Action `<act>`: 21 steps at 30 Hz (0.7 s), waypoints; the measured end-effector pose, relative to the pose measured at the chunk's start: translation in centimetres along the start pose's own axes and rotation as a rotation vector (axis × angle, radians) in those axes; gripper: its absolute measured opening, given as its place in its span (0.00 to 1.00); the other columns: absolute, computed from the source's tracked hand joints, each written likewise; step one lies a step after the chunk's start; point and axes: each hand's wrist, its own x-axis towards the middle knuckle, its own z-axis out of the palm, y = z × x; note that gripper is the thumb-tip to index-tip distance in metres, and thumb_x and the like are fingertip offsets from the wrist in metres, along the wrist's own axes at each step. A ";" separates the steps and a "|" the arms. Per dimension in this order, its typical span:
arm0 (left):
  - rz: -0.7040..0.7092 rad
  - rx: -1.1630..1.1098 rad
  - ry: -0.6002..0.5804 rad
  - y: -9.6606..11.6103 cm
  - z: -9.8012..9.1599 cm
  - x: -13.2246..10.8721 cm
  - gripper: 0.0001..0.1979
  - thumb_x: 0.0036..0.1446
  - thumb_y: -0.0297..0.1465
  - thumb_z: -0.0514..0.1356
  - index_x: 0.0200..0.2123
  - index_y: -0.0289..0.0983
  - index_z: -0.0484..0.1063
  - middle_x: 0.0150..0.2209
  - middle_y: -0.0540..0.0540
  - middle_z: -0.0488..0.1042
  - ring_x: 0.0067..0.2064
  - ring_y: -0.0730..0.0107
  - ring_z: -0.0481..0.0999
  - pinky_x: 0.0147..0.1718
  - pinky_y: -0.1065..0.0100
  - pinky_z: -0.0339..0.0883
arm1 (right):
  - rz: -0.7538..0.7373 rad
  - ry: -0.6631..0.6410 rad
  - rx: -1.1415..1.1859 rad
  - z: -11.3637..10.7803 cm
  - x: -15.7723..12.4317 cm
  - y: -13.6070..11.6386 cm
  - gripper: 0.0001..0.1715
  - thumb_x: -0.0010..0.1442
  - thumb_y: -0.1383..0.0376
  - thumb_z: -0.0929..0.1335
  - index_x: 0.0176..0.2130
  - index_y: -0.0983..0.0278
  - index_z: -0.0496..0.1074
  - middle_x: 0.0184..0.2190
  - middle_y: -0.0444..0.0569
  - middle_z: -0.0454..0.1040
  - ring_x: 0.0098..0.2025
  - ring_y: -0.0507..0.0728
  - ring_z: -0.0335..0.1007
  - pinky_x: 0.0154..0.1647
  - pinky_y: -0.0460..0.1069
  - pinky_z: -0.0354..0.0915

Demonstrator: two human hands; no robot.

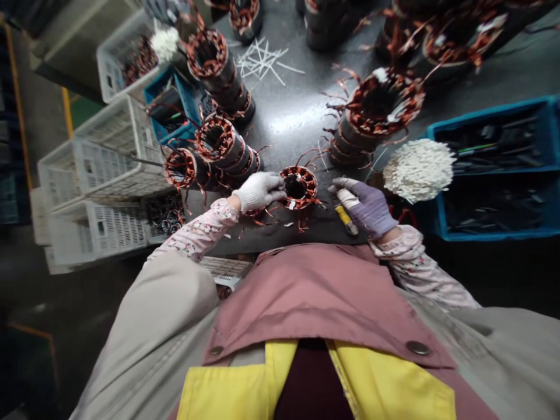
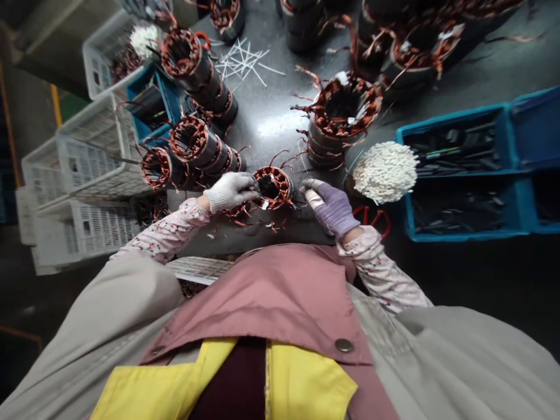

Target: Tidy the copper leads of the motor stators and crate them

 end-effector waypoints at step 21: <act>-0.181 -0.236 0.060 0.4 -1.6 -1.4 0.39 0.59 0.44 0.66 0.67 0.32 0.60 0.60 0.35 0.72 0.57 0.56 0.76 0.54 0.63 0.69 | -0.497 -0.260 -0.625 3.6 0.8 -2.8 0.33 0.62 0.51 0.71 0.58 0.70 0.74 0.67 0.65 0.63 0.69 0.74 0.52 0.66 0.68 0.55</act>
